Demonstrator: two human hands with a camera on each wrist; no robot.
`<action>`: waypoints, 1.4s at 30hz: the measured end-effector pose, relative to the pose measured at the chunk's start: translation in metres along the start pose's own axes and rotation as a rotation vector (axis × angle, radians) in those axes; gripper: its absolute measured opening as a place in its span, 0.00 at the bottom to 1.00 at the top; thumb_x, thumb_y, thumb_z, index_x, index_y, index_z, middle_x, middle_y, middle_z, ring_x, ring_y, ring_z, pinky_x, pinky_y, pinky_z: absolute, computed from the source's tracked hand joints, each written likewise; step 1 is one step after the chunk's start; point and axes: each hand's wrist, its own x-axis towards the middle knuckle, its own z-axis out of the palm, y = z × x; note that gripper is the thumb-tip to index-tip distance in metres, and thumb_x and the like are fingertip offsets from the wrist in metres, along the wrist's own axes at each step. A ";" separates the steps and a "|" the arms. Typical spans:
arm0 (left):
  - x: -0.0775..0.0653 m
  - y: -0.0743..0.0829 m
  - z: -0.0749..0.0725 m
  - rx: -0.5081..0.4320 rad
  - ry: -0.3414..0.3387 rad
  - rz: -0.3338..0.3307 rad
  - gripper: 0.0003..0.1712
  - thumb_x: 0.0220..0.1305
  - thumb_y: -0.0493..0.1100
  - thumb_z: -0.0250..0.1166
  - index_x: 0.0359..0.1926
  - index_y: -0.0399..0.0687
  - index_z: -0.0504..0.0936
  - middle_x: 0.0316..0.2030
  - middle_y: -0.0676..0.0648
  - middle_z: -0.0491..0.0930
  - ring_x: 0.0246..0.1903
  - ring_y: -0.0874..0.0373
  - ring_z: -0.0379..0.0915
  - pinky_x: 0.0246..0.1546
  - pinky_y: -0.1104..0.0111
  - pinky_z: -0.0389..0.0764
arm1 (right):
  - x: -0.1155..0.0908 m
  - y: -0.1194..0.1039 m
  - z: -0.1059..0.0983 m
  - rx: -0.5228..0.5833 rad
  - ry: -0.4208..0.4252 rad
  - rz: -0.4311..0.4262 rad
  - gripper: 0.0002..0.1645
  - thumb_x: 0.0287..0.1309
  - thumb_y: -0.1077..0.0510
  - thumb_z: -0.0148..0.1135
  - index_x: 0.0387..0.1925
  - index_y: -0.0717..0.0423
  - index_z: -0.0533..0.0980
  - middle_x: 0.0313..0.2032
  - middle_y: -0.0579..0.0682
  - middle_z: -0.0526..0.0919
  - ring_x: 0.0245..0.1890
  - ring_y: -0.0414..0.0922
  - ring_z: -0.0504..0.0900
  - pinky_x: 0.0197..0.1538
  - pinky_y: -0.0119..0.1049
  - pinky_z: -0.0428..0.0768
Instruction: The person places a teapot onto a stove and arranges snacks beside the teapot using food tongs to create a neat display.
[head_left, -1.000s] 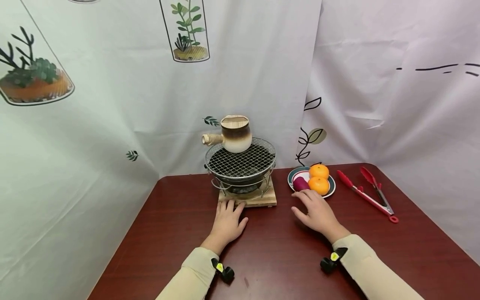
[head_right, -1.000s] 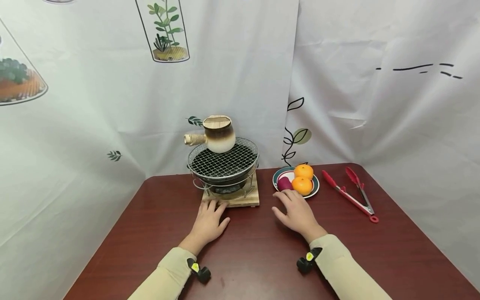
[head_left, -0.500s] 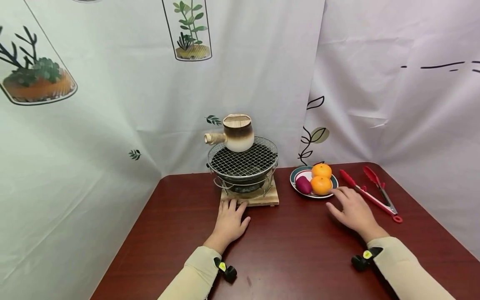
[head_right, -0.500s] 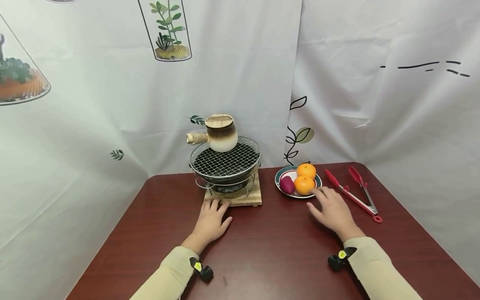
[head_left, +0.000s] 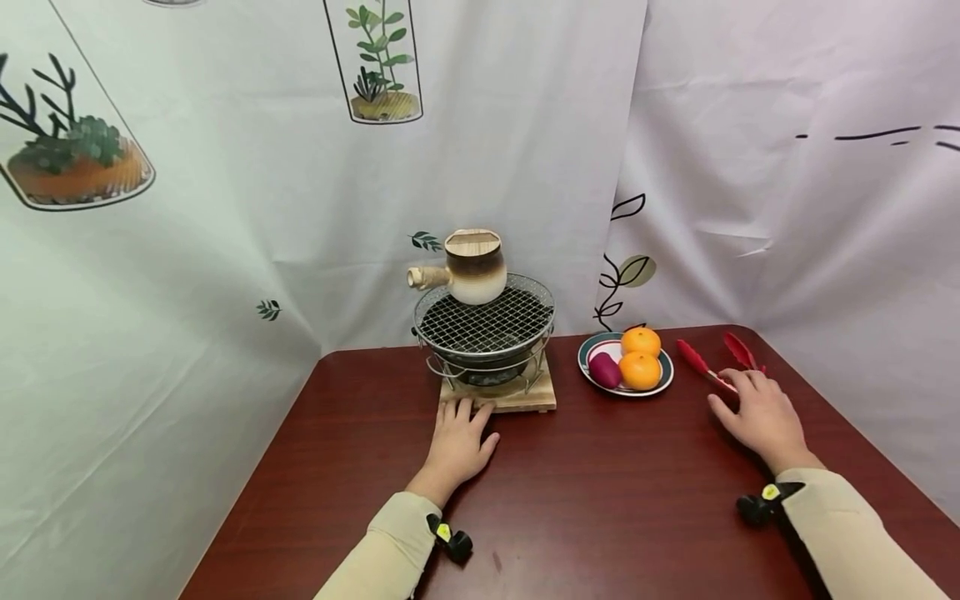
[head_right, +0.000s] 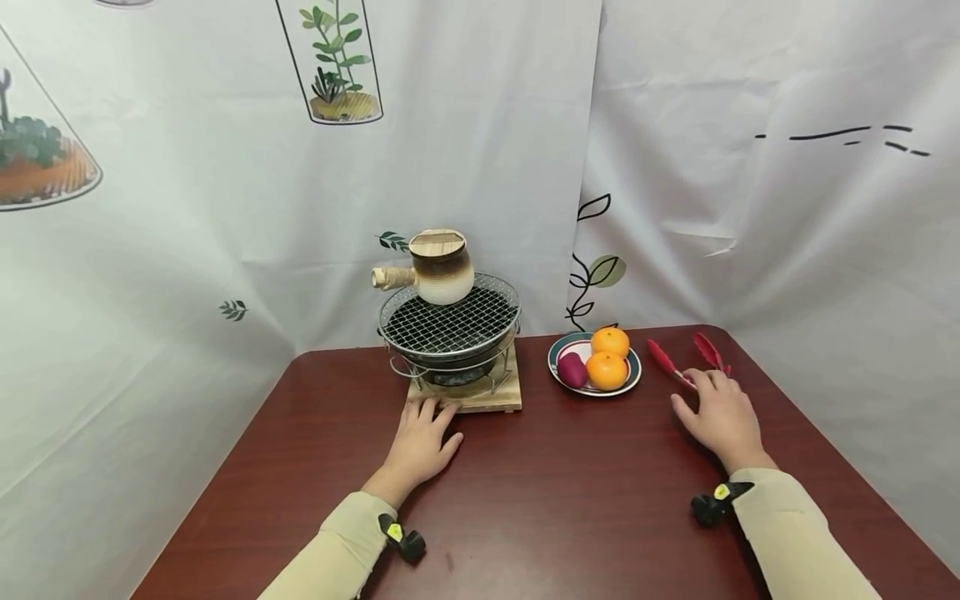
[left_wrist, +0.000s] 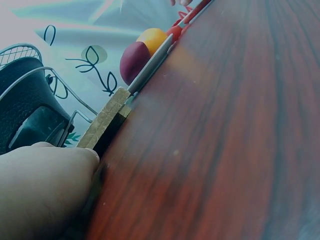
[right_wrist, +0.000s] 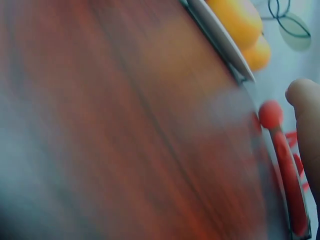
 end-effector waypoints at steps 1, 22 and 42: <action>0.000 0.000 0.000 -0.003 -0.001 0.000 0.29 0.70 0.57 0.62 0.68 0.56 0.74 0.63 0.37 0.68 0.65 0.35 0.61 0.66 0.39 0.61 | 0.000 0.003 0.000 0.000 0.001 0.019 0.29 0.60 0.50 0.66 0.57 0.64 0.71 0.50 0.70 0.72 0.48 0.70 0.70 0.50 0.69 0.68; 0.000 -0.001 0.001 -0.001 0.007 0.005 0.28 0.69 0.57 0.62 0.67 0.56 0.74 0.63 0.38 0.69 0.64 0.37 0.62 0.66 0.40 0.61 | -0.005 0.048 0.006 -0.048 -0.140 0.343 0.68 0.59 0.24 0.54 0.73 0.77 0.46 0.51 0.84 0.58 0.47 0.78 0.61 0.44 0.72 0.67; -0.002 0.000 0.004 0.003 0.037 0.015 0.30 0.67 0.57 0.65 0.66 0.55 0.75 0.61 0.38 0.69 0.63 0.36 0.63 0.65 0.40 0.62 | 0.005 0.043 0.004 -0.073 -0.260 0.425 0.69 0.58 0.17 0.43 0.76 0.67 0.43 0.45 0.82 0.64 0.41 0.77 0.68 0.38 0.67 0.68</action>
